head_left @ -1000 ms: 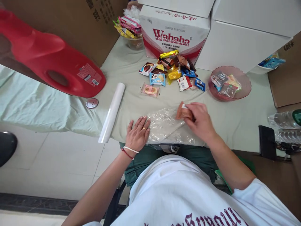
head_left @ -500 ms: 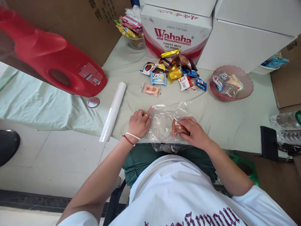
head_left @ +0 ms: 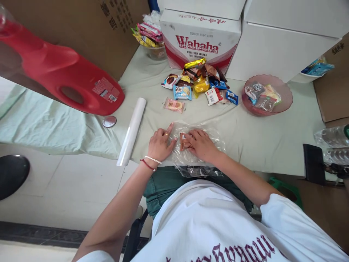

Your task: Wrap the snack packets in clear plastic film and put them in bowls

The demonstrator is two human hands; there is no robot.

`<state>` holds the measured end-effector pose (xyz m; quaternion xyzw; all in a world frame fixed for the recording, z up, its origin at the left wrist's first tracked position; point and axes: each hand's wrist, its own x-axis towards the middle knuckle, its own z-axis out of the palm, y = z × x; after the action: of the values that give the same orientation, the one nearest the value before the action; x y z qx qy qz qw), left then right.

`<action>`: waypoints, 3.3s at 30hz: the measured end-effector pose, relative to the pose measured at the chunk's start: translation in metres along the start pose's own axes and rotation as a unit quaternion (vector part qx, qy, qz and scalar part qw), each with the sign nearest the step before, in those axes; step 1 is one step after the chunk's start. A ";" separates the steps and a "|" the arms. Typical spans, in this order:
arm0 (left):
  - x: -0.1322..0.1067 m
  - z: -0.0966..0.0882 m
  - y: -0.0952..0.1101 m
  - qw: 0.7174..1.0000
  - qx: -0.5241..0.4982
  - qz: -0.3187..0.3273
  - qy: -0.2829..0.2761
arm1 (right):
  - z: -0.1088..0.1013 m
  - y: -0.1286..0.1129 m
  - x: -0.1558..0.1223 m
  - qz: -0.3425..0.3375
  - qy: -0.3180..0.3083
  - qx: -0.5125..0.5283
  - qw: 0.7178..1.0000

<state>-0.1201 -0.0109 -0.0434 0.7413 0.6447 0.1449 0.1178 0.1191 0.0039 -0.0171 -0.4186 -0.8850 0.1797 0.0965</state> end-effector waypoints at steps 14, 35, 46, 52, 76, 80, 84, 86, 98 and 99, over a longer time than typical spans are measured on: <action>0.004 -0.024 -0.026 0.992 -0.074 0.095 0.024 | 0.006 0.013 -0.108 -0.070 0.076 0.072 0.992; -0.014 0.011 -0.002 0.913 -0.364 -0.124 0.135 | -0.069 0.059 -0.062 0.083 0.008 0.208 0.975; -0.024 0.013 0.007 0.917 -0.258 -0.214 0.218 | -0.068 0.099 -0.035 0.243 -0.113 0.460 0.847; -0.023 0.013 0.009 0.931 -0.251 -0.188 0.187 | -0.058 0.077 -0.027 0.254 -0.096 0.425 0.864; -0.019 0.040 0.000 0.951 -0.175 -0.119 0.224 | -0.051 0.040 0.026 0.288 -0.199 0.534 0.769; -0.022 0.042 0.001 0.946 -0.183 -0.118 0.240 | -0.049 0.026 0.036 0.284 -0.261 0.441 0.810; -0.022 0.041 0.003 0.945 -0.185 -0.119 0.240 | -0.042 0.016 0.045 0.261 -0.263 0.464 0.805; -0.022 0.040 0.004 0.947 -0.182 -0.117 0.238 | -0.039 0.015 0.047 0.243 -0.243 0.517 0.784; -0.019 0.042 0.003 0.952 -0.150 -0.121 0.236 | -0.041 0.023 0.053 0.124 -0.107 0.511 0.844; -0.019 0.042 0.003 0.953 -0.147 -0.122 0.237 | -0.042 0.026 0.055 0.120 -0.112 0.496 0.853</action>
<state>-0.1045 -0.0293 -0.0829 0.5762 0.7109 0.3940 0.0858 0.1165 0.0713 0.0118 -0.3947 -0.6260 0.6509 0.1695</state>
